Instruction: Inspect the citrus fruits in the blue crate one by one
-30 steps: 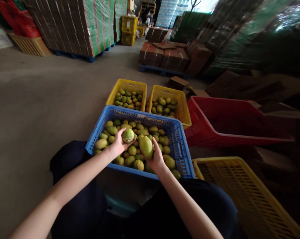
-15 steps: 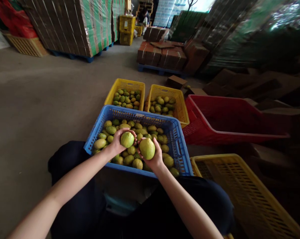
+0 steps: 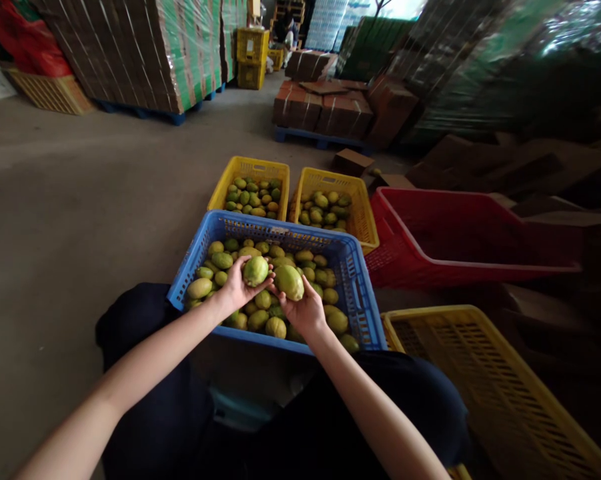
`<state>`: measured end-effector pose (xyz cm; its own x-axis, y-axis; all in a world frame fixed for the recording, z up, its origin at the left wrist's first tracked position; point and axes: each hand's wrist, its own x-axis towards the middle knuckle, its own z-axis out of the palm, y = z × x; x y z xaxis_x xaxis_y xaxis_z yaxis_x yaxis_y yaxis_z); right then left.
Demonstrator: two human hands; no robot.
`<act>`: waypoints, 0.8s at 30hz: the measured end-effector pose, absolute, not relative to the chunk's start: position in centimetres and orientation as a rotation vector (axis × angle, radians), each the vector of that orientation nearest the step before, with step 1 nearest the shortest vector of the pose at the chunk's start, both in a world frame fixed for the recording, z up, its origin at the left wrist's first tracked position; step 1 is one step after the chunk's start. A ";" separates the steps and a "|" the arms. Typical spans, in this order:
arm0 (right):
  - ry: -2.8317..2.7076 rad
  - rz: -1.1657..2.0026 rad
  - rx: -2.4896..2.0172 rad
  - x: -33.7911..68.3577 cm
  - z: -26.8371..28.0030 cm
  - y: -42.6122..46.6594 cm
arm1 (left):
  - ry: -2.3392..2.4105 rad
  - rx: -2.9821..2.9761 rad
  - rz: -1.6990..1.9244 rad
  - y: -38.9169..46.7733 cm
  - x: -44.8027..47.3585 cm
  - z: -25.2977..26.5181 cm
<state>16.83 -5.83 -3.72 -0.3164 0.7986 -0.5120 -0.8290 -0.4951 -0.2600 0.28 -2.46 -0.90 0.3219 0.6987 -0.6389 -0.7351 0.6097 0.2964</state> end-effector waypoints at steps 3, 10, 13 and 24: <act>0.111 1.962 -0.705 16.9 -4.1 -5.6 | 0.862 -0.132 0.890 -2.2 0.5 -1.0; 0.050 1.910 -0.759 16.7 -3.8 -5.7 | 0.883 -0.073 0.917 -2.4 0.8 -1.0; -0.002 1.903 -0.809 16.7 -3.0 -5.9 | 0.792 -0.015 0.952 -2.6 0.5 -0.7; -0.164 1.842 -0.735 17.8 -1.5 -5.8 | 0.768 0.133 0.964 -3.1 -0.2 -2.5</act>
